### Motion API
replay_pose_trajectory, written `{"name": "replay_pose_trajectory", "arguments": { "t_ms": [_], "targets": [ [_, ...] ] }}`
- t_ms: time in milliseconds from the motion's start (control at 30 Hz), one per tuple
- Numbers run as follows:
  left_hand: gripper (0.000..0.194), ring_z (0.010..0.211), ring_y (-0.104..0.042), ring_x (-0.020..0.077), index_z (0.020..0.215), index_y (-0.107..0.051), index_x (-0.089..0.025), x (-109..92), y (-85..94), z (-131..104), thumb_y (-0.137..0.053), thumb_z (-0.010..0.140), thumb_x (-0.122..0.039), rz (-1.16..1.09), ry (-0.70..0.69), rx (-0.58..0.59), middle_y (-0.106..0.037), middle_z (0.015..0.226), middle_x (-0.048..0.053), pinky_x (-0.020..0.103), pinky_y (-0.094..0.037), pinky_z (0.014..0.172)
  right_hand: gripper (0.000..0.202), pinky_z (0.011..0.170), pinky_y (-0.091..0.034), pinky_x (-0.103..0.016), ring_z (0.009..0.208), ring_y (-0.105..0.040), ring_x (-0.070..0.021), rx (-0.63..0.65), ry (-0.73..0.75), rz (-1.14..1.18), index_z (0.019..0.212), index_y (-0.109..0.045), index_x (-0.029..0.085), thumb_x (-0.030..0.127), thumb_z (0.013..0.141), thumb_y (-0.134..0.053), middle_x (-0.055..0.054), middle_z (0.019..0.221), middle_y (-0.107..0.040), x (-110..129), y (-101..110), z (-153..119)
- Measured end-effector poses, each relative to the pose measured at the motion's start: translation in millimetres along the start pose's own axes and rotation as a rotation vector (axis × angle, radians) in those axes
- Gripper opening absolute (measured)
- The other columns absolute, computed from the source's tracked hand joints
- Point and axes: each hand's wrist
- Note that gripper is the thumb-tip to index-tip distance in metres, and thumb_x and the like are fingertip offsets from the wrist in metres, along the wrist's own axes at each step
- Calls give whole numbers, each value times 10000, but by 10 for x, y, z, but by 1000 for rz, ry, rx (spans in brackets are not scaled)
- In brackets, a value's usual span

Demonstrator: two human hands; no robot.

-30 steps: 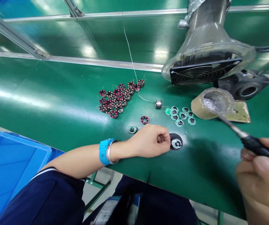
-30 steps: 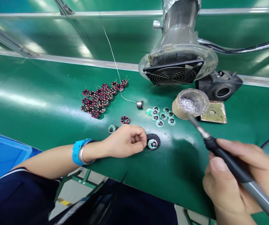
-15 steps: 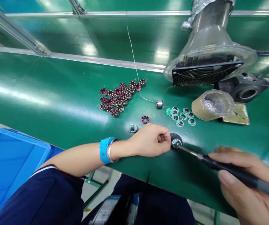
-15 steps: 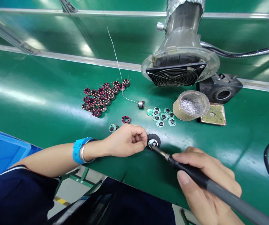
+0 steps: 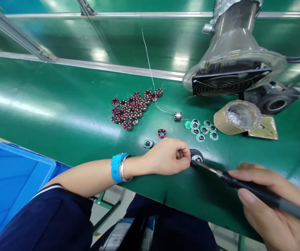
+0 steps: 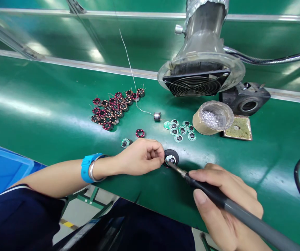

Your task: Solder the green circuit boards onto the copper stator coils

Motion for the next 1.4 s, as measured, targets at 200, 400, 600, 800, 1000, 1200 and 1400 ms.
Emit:
{"name": "replay_pose_trajectory", "arguments": {
  "t_ms": [200,400,600,800,1000,1200,1400],
  "targets": [
    [55,589,-585,79,723,-640,-156,11,-3,0,-589,725,-138,7,-9,2,-636,657,-27,180,-447,564,144,604,-509,-274,717,-643,-155,18,42,-24,964,-684,229,207,838,-618,-11,806,-661,-12,-3,29],
    [64,571,-569,73,717,-640,-156,8,-1,-7,-578,735,-149,25,-21,2,-641,657,-26,183,-436,554,139,585,-497,-277,696,-635,-150,18,28,13,967,-688,228,231,846,-620,-17,815,-659,9,0,17],
    [69,564,-557,70,710,-635,-154,-1,-12,-14,-570,734,-157,5,-10,3,-644,658,-25,181,-435,548,136,614,-508,-295,762,-642,-171,-9,-95,42,960,-693,238,227,844,-622,-23,870,-672,38,-6,-34],
    [67,563,-566,70,706,-636,-152,5,-10,-7,-574,732,-151,9,-16,-10,-639,648,-26,179,-435,551,139,638,-501,-303,722,-627,-162,-4,-40,52,961,-691,229,206,842,-623,-14,838,-667,13,-2,-18],
    [67,580,-584,72,710,-641,-152,18,-12,-13,-579,730,-137,27,-34,-23,-643,653,-31,176,-446,565,138,629,-491,-302,676,-597,-144,11,-66,74,961,-692,239,226,845,-618,-6,817,-652,1,0,-14],
    [65,575,-583,70,708,-642,-151,24,-15,-8,-582,724,-130,23,-38,-21,-643,646,-32,176,-445,561,166,650,-498,-319,705,-607,-162,10,-52,61,981,-694,243,200,842,-615,-19,849,-664,-9,6,-20],
    [60,574,-581,67,715,-642,-149,42,-9,-1,-585,733,-141,12,-47,-27,-642,654,-31,172,-444,555,133,679,-521,-357,677,-609,-184,-6,-74,36,952,-701,251,231,847,-622,-32,825,-668,1,-4,-26]
  ]
}}
Point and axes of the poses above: each hand's wrist, its own z-axis towards the middle knuckle, its own y-axis out of the back of the hand, x = y × z
